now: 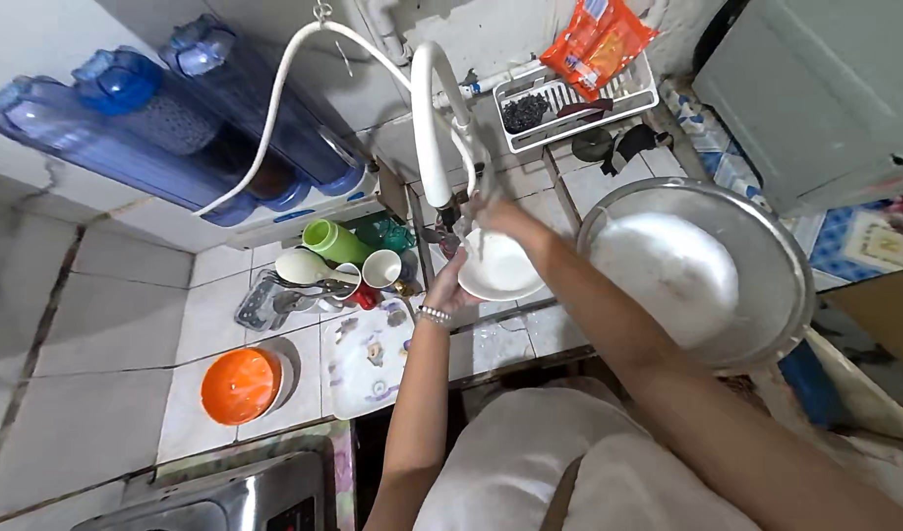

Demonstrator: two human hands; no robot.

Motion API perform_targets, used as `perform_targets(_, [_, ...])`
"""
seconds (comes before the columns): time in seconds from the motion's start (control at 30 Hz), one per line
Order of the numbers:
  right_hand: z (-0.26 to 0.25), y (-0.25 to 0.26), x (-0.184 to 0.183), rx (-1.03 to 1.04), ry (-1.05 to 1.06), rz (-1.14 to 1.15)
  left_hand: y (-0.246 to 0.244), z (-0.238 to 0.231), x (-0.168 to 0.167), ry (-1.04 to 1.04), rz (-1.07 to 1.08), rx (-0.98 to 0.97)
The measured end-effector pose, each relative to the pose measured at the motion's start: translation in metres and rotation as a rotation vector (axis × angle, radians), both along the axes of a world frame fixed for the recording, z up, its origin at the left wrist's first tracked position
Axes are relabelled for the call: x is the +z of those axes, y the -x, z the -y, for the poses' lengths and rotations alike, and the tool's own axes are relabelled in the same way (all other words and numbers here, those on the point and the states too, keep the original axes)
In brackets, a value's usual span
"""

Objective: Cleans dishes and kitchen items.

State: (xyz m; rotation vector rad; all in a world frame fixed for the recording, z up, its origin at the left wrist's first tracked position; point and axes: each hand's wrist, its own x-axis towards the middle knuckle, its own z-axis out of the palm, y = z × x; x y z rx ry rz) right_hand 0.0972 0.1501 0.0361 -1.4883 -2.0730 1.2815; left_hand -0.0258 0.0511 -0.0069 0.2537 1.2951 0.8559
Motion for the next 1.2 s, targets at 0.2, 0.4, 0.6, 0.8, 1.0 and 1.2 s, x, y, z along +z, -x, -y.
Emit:
perform_targets(0.2, [0.082,-0.015,-0.009,0.554,0.198,-0.029,0.000,0.015,-0.017,-0.242,-0.004,0.073])
perform_targets(0.4, [0.045,-0.025,-0.044,0.447,-0.016,0.236,-0.008,0.017,0.005,-0.029,-0.152,-0.033])
perform_targets(0.6, [0.075,-0.009,-0.055,0.365,-0.023,-0.058,-0.010,0.017,0.005,-0.035,-0.205,-0.085])
perform_targets(0.8, [0.081,-0.009,-0.038,0.348,0.282,-0.223,-0.011,0.012,0.003,-0.166,-0.391,-0.018])
perform_targets(1.0, [0.083,-0.020,-0.018,0.420,0.081,-0.139,-0.016,0.011,0.021,-0.173,-0.532,-0.035])
perform_targets(1.2, [0.077,-0.028,-0.033,0.055,0.129,-0.456,-0.014,0.004,0.036,-0.300,-1.005,-0.379])
